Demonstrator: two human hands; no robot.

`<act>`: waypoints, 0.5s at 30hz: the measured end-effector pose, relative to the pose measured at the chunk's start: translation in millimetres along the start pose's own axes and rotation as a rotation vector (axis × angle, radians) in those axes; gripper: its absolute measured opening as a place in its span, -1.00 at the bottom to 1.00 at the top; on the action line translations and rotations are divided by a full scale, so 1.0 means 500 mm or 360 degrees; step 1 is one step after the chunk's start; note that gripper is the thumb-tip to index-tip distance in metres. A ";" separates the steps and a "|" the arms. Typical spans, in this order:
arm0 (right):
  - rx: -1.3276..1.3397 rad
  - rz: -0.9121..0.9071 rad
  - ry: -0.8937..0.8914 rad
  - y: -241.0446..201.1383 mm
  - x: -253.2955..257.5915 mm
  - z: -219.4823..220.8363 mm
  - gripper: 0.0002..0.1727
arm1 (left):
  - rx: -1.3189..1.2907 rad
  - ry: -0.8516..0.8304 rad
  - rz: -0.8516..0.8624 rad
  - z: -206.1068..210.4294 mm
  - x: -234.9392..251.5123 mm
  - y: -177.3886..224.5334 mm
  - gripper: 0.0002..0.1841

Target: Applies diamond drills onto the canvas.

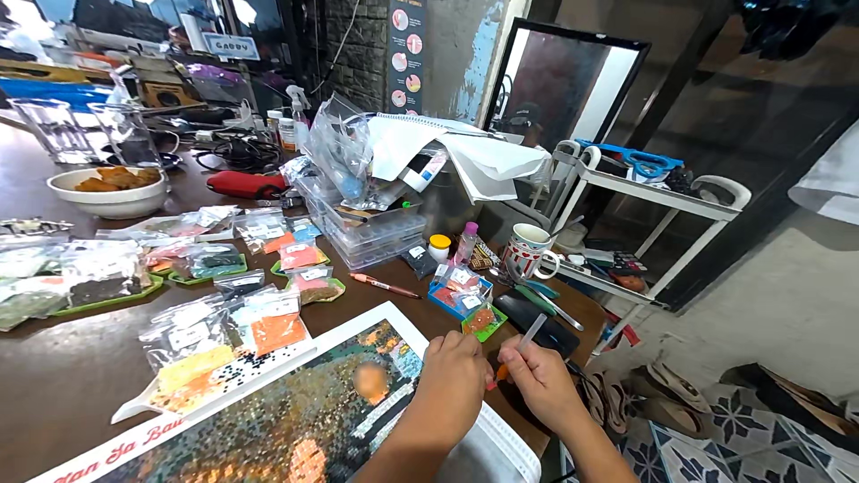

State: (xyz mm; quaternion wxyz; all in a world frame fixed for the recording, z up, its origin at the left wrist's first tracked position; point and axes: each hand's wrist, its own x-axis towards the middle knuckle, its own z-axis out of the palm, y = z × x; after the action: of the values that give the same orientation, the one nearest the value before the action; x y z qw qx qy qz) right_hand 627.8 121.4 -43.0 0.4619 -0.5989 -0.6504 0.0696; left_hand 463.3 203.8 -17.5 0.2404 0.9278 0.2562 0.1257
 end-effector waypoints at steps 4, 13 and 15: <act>-0.0039 0.0033 -0.0041 -0.002 0.002 0.000 -0.57 | 0.0013 -0.0020 0.0002 0.000 0.000 0.000 -0.72; -0.0203 -0.0057 -0.0104 -0.007 0.004 0.002 -0.55 | -0.0032 -0.0059 0.0013 -0.004 -0.006 -0.006 -0.69; -0.0267 -0.0103 -0.0112 -0.012 0.005 0.004 -0.54 | -0.0011 -0.0054 0.0030 -0.005 -0.006 -0.006 -0.69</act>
State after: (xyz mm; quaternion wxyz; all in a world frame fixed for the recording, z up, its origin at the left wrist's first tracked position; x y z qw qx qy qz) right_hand 622.4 123.0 -38.7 0.3890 -0.6113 -0.6889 0.0210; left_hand 458.6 205.4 -17.1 0.2468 0.9313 0.2429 0.1131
